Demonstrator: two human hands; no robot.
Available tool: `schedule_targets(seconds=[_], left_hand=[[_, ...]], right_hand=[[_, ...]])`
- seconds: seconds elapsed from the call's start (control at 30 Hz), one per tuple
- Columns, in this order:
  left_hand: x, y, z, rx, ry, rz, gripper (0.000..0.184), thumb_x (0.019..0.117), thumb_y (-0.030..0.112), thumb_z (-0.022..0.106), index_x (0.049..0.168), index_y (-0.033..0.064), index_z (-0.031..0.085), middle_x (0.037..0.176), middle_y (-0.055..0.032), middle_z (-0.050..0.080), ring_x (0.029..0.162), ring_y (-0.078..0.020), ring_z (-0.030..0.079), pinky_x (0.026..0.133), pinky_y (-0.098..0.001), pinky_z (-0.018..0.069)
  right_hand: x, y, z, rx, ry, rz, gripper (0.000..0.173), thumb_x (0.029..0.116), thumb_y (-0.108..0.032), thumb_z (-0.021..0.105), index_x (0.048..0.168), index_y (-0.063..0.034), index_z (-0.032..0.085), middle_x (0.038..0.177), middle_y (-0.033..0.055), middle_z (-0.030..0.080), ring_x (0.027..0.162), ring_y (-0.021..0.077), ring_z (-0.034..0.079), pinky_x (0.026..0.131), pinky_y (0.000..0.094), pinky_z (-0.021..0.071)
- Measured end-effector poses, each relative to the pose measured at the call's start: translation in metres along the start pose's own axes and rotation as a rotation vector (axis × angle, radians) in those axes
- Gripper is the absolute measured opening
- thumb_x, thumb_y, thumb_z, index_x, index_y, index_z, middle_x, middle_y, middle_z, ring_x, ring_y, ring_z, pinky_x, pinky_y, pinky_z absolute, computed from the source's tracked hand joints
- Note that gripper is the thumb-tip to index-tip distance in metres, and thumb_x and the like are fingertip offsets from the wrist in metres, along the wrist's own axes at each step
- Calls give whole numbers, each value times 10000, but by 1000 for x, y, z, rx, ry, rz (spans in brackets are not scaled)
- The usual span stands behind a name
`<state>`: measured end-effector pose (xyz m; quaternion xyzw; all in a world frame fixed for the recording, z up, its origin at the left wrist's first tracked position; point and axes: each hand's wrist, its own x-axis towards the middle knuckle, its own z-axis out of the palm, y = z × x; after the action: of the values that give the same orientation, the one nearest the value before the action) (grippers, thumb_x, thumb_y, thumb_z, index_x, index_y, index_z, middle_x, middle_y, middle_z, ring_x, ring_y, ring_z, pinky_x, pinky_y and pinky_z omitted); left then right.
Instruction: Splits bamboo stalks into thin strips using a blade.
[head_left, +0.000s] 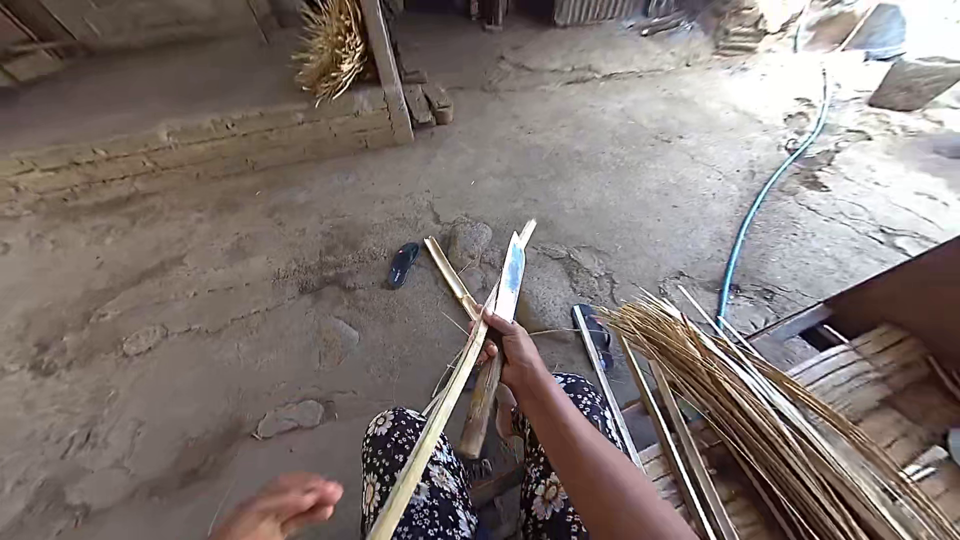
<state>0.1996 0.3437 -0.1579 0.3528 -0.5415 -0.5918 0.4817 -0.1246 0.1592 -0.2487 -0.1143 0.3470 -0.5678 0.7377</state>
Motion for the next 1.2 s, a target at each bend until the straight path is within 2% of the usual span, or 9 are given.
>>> schedule_targets(seconds=[0.1, 0.2, 0.33, 0.4, 0.47, 0.57, 0.77, 1.0, 1.2], left_hand=[[7, -22, 11, 306, -60, -296, 676, 1011, 568, 498, 1441, 48, 539, 1389, -122, 625, 1230, -287, 632, 973, -469, 559], [36, -43, 57, 390, -62, -373, 623, 1003, 416, 532, 1540, 110, 449, 1233, -72, 708, 982, -201, 717, 727, -378, 611], [59, -60, 81, 431, 10, -138, 363, 1060, 251, 507, 1331, 26, 596, 831, -1, 699, 654, -100, 665, 608, -277, 584], [68, -55, 85, 526, 59, -43, 287, 1062, 234, 472, 1204, 17, 597, 764, 7, 678, 594, -100, 655, 565, -274, 585], [71, -44, 91, 658, 54, -85, 285, 1072, 222, 454, 1249, 23, 559, 785, -11, 704, 572, -108, 663, 546, -278, 586], [73, -30, 105, 736, 20, -247, 281, 1070, 210, 490, 1290, 43, 539, 806, -29, 689, 562, -123, 649, 545, -289, 577], [71, -41, 103, 800, -25, -371, 533, 1061, 306, 543, 1562, 170, 419, 804, -71, 646, 581, -173, 596, 588, -361, 544], [48, -41, 107, 662, 30, -433, 553, 1078, 245, 509, 1599, 140, 356, 734, -36, 592, 503, -127, 534, 488, -290, 494], [30, -31, 104, 576, 94, -386, 564, 1069, 199, 517, 1594, 86, 346, 723, -25, 595, 489, -105, 544, 459, -251, 492]], right_hand=[[-42, -4, 25, -180, -68, -53, 301, 1047, -142, 578, 1285, 42, 554, 765, 168, 679, 412, 118, 527, 377, 245, 476], [-79, 5, 53, -326, -168, -115, 289, 1008, -103, 633, 1236, 71, 591, 782, 175, 713, 417, 125, 557, 378, 255, 488], [-110, -4, 50, -1045, -157, -461, 343, 1045, -363, 575, 1048, -36, 676, 697, 23, 655, 488, 109, 598, 501, 291, 555], [-117, -6, 38, -1447, -73, -814, 356, 1055, -289, 530, 1213, -41, 731, 821, 111, 728, 676, 229, 693, 667, 423, 583], [-116, 1, 27, -1748, -29, -996, 395, 1007, -183, 534, 1353, -54, 673, 968, 178, 763, 744, 354, 743, 659, 530, 595], [-120, 9, 28, -1936, 5, -855, 430, 967, -128, 565, 1391, -87, 625, 1128, 182, 736, 791, 391, 737, 650, 560, 575], [-113, 26, 30, -1977, -17, -627, 318, 1002, -178, 541, 1271, -51, 654, 1091, 196, 731, 906, 398, 735, 737, 575, 568], [-102, 35, 37, -2020, -14, -326, 384, 1031, -114, 441, 1392, -61, 560, 1160, 215, 708, 1036, 412, 710, 841, 585, 552], [-91, 28, 50, -2031, 4, -343, 415, 1019, -93, 440, 1421, -83, 543, 1219, 219, 689, 1063, 421, 699, 839, 600, 546]])
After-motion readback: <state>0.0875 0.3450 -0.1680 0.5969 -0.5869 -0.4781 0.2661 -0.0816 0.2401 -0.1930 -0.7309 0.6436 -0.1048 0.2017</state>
